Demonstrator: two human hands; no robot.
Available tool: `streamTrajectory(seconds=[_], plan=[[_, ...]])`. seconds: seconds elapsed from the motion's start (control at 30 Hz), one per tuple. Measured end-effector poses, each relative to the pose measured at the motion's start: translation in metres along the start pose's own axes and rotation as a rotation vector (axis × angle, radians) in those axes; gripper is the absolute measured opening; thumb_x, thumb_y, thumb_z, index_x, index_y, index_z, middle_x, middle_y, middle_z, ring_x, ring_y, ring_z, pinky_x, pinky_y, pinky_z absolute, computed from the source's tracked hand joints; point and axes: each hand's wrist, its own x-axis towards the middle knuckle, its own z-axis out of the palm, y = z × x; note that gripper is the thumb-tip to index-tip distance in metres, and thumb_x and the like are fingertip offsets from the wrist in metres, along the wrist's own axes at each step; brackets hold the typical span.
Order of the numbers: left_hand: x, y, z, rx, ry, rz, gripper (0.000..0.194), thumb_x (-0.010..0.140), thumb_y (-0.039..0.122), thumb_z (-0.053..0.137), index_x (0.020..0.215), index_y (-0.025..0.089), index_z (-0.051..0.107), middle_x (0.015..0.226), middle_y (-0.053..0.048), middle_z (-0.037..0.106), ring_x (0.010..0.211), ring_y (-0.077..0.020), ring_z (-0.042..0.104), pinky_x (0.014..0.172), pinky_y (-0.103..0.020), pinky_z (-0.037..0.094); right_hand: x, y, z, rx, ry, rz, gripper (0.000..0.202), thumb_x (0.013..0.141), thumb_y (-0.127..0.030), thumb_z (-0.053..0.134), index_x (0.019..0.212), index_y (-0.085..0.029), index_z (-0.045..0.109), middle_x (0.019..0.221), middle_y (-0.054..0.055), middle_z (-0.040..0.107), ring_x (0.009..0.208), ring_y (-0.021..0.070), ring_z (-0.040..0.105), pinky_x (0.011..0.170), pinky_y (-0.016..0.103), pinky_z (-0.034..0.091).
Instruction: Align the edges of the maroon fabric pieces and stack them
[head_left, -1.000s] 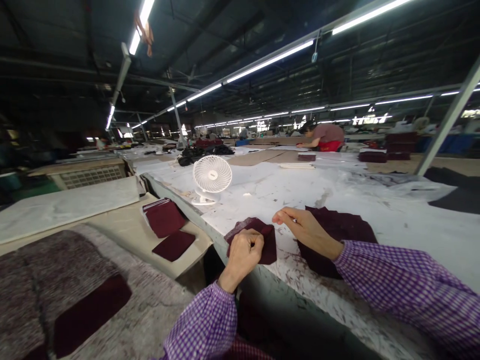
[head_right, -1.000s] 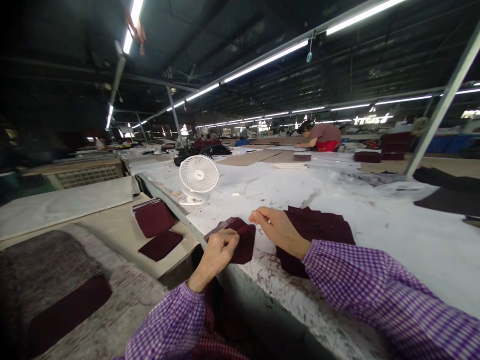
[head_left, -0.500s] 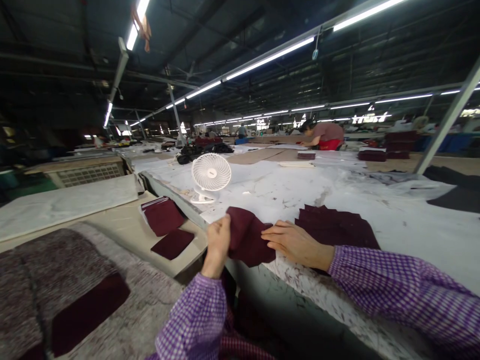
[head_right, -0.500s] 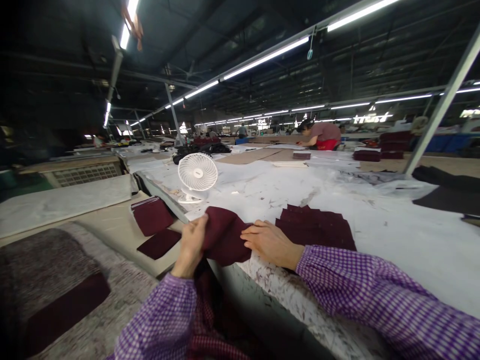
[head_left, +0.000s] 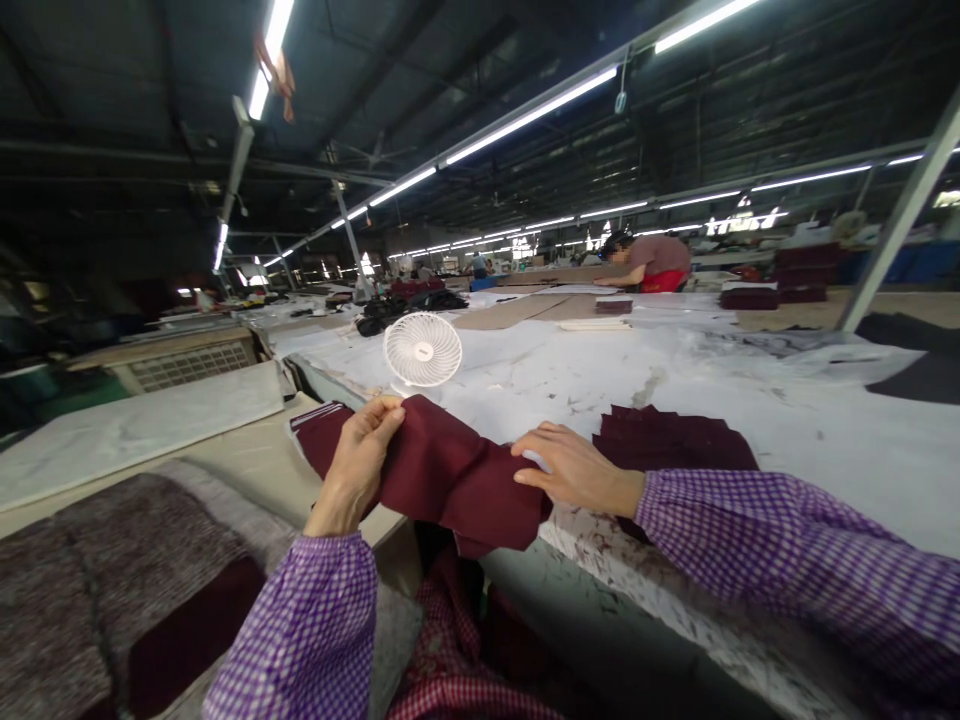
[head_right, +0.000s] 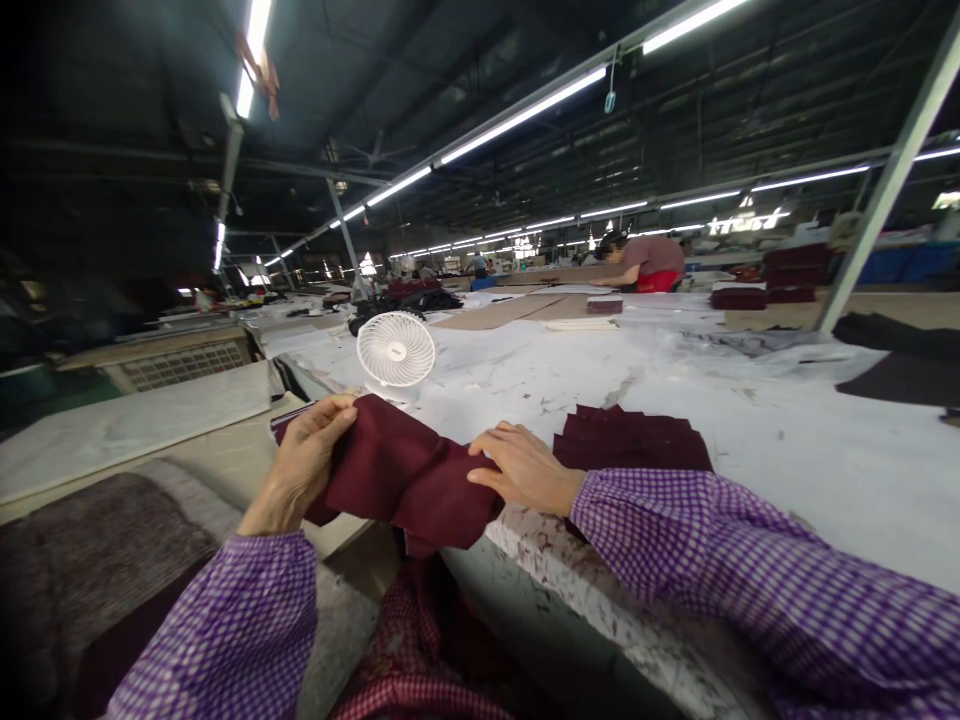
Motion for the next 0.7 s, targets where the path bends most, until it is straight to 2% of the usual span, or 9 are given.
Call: streamTrajectory(seconds=[0.1, 0.17, 0.23, 0.33, 0.4, 0.5, 0.6, 0.63, 0.7], plan=[[-0.010, 0.006, 0.005, -0.020, -0.211, 0.008, 0.015, 0.070, 0.026, 0.068, 0.077, 0.016, 0.059, 0.067, 0.001, 0.056, 0.056, -0.0087, 0.049, 0.053, -0.018, 0.041, 0.022, -0.001, 0.000, 0.115, -0.011, 0.077, 0.055, 0.078, -0.041, 0.062, 0.125, -0.015, 0.048, 0.123, 0.013, 0.055, 0.108, 0.0252, 0.051, 0.090, 0.039, 0.040], [-0.016, 0.005, 0.009, 0.019, -0.200, 0.073, 0.017, 0.072, 0.029, 0.066, 0.080, 0.017, 0.058, 0.069, 0.002, 0.055, 0.058, -0.0088, 0.048, 0.055, -0.018, 0.040, 0.033, -0.001, 0.003, 0.218, -0.088, 0.113, 0.048, 0.080, -0.038, 0.060, 0.121, -0.015, 0.051, 0.116, 0.012, 0.059, 0.100, 0.0231, 0.056, 0.083, 0.035, 0.043], [-0.020, 0.004, 0.013, 0.083, -0.118, 0.163, 0.018, 0.076, 0.033, 0.063, 0.081, 0.018, 0.057, 0.071, 0.002, 0.054, 0.061, -0.0094, 0.048, 0.058, -0.018, 0.040, 0.040, 0.000, 0.007, 0.276, -0.124, 0.141, 0.024, 0.084, -0.032, 0.054, 0.101, -0.015, 0.059, 0.093, 0.006, 0.065, 0.082, 0.0181, 0.059, 0.071, 0.029, 0.044], [-0.024, 0.002, 0.015, 0.192, 0.028, 0.225, 0.025, 0.081, 0.041, 0.055, 0.080, 0.017, 0.059, 0.072, 0.001, 0.055, 0.065, -0.0113, 0.049, 0.061, -0.019, 0.041, 0.042, 0.000, 0.008, 0.256, -0.061, 0.177, 0.019, 0.089, -0.026, 0.043, 0.081, -0.017, 0.058, 0.070, 0.000, 0.059, 0.064, 0.0135, 0.053, 0.061, 0.025, 0.039], [-0.025, 0.000, 0.018, 0.230, 0.032, 0.209, 0.029, 0.079, 0.044, 0.058, 0.083, 0.016, 0.061, 0.073, 0.000, 0.058, 0.067, -0.0129, 0.051, 0.062, -0.021, 0.042, 0.042, -0.005, 0.005, 0.207, -0.001, 0.192, 0.021, 0.092, -0.026, 0.038, 0.082, -0.018, 0.054, 0.068, -0.001, 0.057, 0.063, 0.0132, 0.052, 0.060, 0.025, 0.037], [-0.028, -0.008, 0.029, 0.263, -0.060, 0.171, 0.032, 0.070, 0.040, 0.069, 0.088, 0.014, 0.064, 0.076, -0.001, 0.063, 0.069, -0.0148, 0.055, 0.064, -0.022, 0.044, 0.044, -0.018, -0.003, 0.066, 0.074, 0.173, 0.025, 0.096, -0.029, 0.030, 0.085, -0.019, 0.051, 0.068, 0.001, 0.057, 0.061, 0.0141, 0.052, 0.060, 0.025, 0.035], [-0.029, -0.020, 0.038, 0.346, -0.148, 0.203, 0.024, 0.076, 0.038, 0.062, 0.077, 0.014, 0.067, 0.068, 0.000, 0.063, 0.064, -0.0141, 0.055, 0.063, -0.022, 0.044, 0.045, -0.026, -0.007, -0.089, 0.106, 0.104, 0.029, 0.097, -0.034, 0.026, 0.092, -0.019, 0.051, 0.073, 0.004, 0.061, 0.063, 0.0157, 0.054, 0.059, 0.026, 0.032], [-0.027, -0.021, 0.036, 0.376, -0.151, 0.226, 0.024, 0.077, 0.038, 0.060, 0.073, 0.015, 0.066, 0.065, 0.001, 0.062, 0.063, -0.0137, 0.055, 0.063, -0.022, 0.043, 0.045, -0.023, -0.007, -0.131, 0.083, 0.102, 0.030, 0.097, -0.036, 0.026, 0.094, -0.019, 0.051, 0.075, 0.005, 0.062, 0.065, 0.0163, 0.055, 0.059, 0.027, 0.031], [-0.016, -0.019, 0.018, 0.373, -0.029, 0.257, 0.021, 0.076, 0.036, 0.061, 0.073, 0.015, 0.065, 0.064, 0.001, 0.060, 0.064, -0.0134, 0.054, 0.064, -0.022, 0.044, 0.041, -0.006, -0.003, -0.189, -0.004, 0.173, 0.029, 0.097, -0.036, 0.028, 0.097, -0.019, 0.052, 0.079, 0.006, 0.064, 0.069, 0.0176, 0.057, 0.060, 0.027, 0.031]])
